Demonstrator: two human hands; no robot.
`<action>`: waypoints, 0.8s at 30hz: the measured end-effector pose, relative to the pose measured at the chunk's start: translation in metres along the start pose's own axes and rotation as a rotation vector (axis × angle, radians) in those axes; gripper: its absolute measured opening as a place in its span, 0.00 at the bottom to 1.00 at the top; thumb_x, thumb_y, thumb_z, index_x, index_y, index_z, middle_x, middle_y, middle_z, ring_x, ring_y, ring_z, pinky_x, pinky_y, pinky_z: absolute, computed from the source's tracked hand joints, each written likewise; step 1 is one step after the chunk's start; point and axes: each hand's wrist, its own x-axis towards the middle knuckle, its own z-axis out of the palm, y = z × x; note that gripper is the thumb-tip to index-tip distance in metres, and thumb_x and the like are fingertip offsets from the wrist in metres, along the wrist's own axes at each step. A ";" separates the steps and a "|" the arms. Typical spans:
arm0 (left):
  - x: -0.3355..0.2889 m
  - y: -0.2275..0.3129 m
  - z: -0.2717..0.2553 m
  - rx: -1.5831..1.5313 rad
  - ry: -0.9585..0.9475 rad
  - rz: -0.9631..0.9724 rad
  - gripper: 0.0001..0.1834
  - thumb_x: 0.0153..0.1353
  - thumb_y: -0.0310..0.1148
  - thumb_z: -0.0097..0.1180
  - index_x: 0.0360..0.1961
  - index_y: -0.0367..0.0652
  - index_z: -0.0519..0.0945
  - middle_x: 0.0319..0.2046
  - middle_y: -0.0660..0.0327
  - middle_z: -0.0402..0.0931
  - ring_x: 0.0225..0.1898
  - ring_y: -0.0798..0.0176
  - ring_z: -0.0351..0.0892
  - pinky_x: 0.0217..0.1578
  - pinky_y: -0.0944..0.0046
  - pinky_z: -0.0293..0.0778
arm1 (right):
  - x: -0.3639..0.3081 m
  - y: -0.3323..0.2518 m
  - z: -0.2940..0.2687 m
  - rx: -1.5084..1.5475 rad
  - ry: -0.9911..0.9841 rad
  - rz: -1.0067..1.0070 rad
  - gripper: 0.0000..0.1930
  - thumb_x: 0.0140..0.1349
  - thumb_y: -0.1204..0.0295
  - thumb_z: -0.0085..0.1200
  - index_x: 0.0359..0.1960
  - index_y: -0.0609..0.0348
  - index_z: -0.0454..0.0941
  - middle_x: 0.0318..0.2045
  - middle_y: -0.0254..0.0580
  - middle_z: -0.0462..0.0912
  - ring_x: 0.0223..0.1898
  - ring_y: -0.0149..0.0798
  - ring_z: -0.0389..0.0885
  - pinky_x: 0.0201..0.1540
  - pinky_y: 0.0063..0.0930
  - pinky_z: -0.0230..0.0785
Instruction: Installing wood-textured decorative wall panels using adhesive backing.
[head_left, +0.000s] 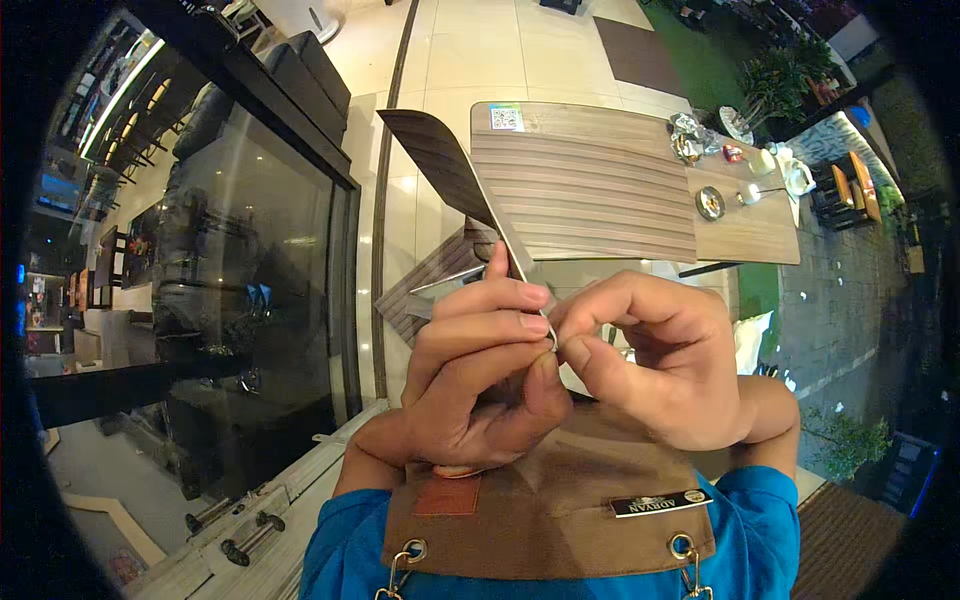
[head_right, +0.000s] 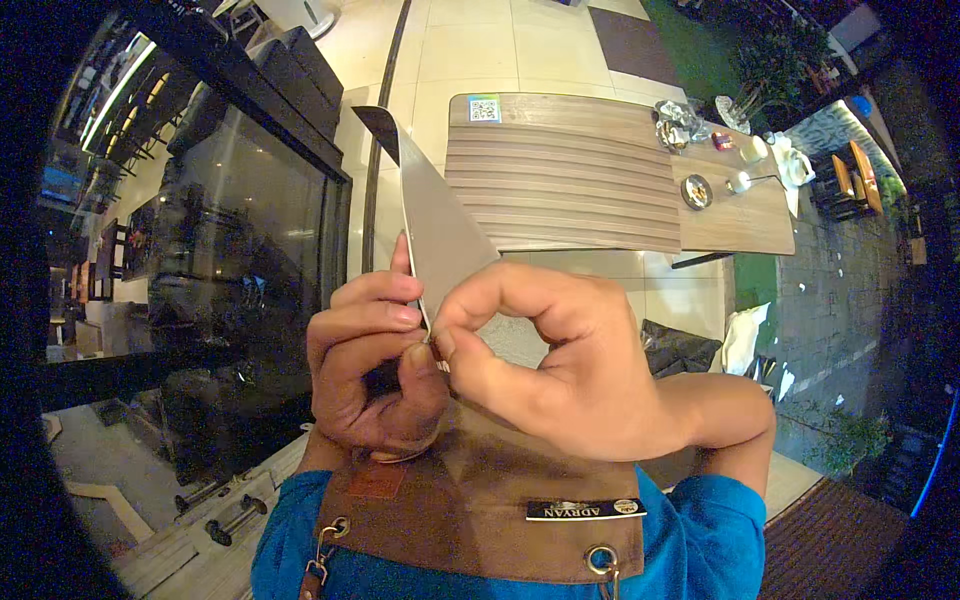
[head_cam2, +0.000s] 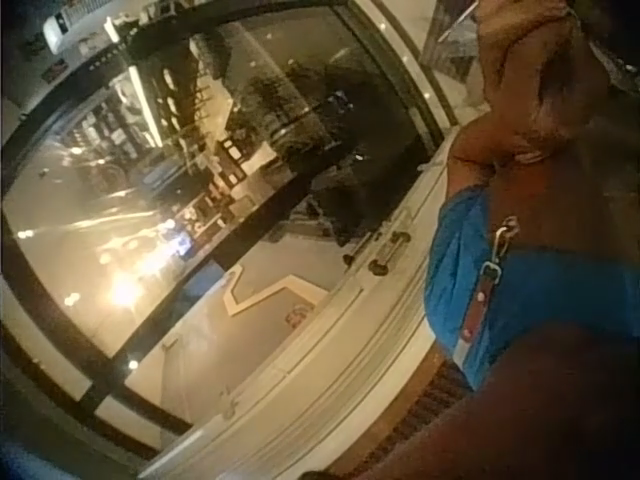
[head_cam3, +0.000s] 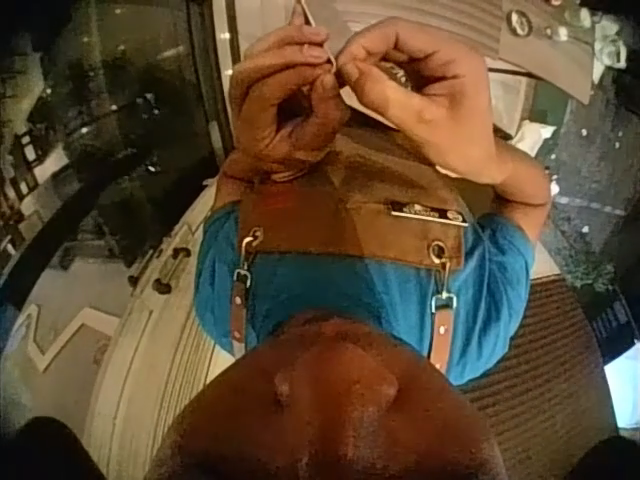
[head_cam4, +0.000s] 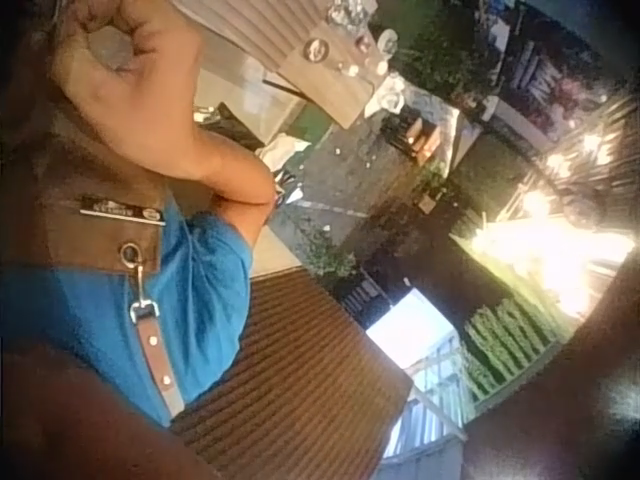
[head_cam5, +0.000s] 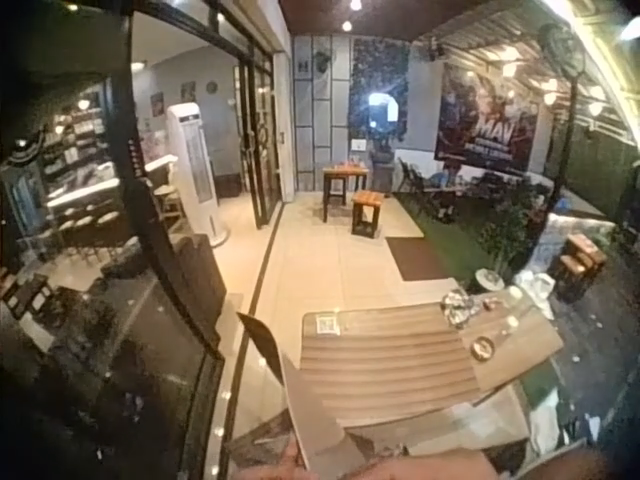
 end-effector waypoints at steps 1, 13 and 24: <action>0.000 0.000 -0.001 0.007 -0.013 -0.006 0.12 0.56 0.22 0.60 0.42 0.37 0.75 0.44 0.57 0.71 0.50 0.52 0.76 0.63 0.39 0.64 | -0.001 0.000 0.000 -0.030 -0.017 0.009 0.03 0.57 0.78 0.59 0.32 0.63 0.79 0.28 0.34 0.83 0.33 0.21 0.77 0.39 0.19 0.71; 0.004 -0.003 -0.001 0.068 -0.019 0.041 0.13 0.55 0.22 0.62 0.41 0.38 0.75 0.44 0.58 0.71 0.49 0.52 0.76 0.62 0.40 0.65 | -0.003 -0.006 0.004 -0.065 0.094 -0.017 0.03 0.55 0.78 0.61 0.31 0.64 0.81 0.26 0.35 0.84 0.31 0.22 0.80 0.37 0.19 0.72; 0.006 -0.006 0.000 0.082 -0.013 0.088 0.14 0.54 0.22 0.63 0.41 0.38 0.75 0.44 0.57 0.71 0.49 0.51 0.77 0.62 0.40 0.66 | -0.001 -0.006 0.002 -0.010 0.079 0.023 0.04 0.57 0.78 0.62 0.31 0.64 0.81 0.28 0.33 0.83 0.34 0.20 0.77 0.39 0.17 0.71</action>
